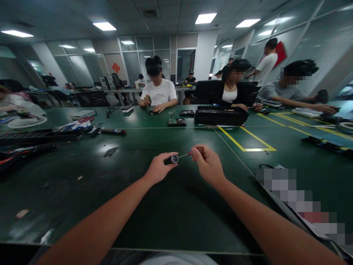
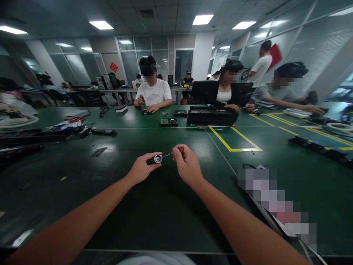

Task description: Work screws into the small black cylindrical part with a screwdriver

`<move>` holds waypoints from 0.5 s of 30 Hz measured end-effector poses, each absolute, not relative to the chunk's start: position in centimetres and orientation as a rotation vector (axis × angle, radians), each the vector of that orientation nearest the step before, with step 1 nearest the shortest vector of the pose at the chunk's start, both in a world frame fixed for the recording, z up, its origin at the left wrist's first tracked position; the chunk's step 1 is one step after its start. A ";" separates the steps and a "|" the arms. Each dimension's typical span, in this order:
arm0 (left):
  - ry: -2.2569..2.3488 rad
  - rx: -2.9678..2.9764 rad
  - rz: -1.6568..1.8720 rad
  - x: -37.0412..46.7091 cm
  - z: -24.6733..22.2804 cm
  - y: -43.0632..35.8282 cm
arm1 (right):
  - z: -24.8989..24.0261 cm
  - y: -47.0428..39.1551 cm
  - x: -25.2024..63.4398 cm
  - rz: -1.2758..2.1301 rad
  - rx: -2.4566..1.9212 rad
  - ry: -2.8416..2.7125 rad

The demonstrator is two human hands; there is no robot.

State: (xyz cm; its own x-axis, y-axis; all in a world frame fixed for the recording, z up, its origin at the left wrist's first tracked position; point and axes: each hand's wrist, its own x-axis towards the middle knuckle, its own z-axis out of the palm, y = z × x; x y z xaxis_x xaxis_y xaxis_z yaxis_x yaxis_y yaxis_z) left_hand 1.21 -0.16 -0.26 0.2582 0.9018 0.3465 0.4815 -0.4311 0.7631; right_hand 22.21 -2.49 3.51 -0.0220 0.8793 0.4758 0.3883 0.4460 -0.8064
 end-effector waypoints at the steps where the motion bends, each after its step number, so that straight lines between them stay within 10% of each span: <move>1: 1.243 2.015 1.071 1.2 -0.3 -0.2 | 3.6 -2.5 22.3 0.532 -1.149 -1.647; 15: 1.215 1.989 1.049 1.3 -0.7 0.0 | 3.8 -2.8 22.5 0.449 -1.116 -1.901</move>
